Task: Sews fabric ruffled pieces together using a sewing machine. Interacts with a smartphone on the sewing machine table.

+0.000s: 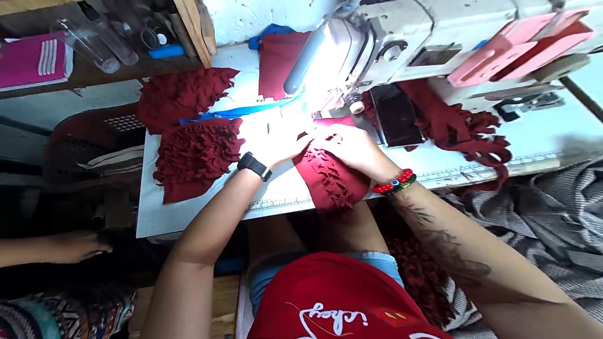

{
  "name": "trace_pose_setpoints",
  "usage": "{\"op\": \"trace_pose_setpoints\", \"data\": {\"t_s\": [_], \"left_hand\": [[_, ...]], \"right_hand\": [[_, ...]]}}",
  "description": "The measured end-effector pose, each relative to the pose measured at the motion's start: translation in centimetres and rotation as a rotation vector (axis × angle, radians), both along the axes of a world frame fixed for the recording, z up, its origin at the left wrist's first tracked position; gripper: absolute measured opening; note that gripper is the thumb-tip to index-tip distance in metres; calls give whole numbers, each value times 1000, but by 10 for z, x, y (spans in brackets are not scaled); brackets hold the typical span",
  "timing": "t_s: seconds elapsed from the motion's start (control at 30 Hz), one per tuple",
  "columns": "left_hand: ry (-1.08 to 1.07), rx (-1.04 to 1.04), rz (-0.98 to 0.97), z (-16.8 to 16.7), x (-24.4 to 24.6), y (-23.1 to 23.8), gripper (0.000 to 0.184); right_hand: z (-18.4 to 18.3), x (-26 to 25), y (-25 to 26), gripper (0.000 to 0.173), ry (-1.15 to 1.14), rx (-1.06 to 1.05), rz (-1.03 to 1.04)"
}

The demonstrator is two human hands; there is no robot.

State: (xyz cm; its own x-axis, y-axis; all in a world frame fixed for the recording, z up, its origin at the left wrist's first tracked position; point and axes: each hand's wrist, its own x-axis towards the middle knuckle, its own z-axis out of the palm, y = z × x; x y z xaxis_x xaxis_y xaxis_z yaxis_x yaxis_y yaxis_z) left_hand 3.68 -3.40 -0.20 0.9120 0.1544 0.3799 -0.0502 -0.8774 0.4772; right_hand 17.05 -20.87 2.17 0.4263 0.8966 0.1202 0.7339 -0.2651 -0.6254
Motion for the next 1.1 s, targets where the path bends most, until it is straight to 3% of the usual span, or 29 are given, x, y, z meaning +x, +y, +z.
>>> {"op": "trace_pose_setpoints", "data": {"t_s": [0.4,0.47,0.7,0.87,1.1], "left_hand": [[-44,-44,59,-11,2,-5,24],[-19,-35,79,-11,1,-6,27],[-47,-23,101,-14,1,-8,27],[-15,-6,76,-10,-3,-9,23],[-108,50,-26,0,-11,-14,24]], "right_hand": [[4,-8,-3,25,67,22,-9],[4,-13,-1,33,29,12,-26],[0,-23,6,24,-275,-53,-48],[3,-42,-6,28,-407,-69,77],[-8,-34,-15,25,-366,1,199]]}}
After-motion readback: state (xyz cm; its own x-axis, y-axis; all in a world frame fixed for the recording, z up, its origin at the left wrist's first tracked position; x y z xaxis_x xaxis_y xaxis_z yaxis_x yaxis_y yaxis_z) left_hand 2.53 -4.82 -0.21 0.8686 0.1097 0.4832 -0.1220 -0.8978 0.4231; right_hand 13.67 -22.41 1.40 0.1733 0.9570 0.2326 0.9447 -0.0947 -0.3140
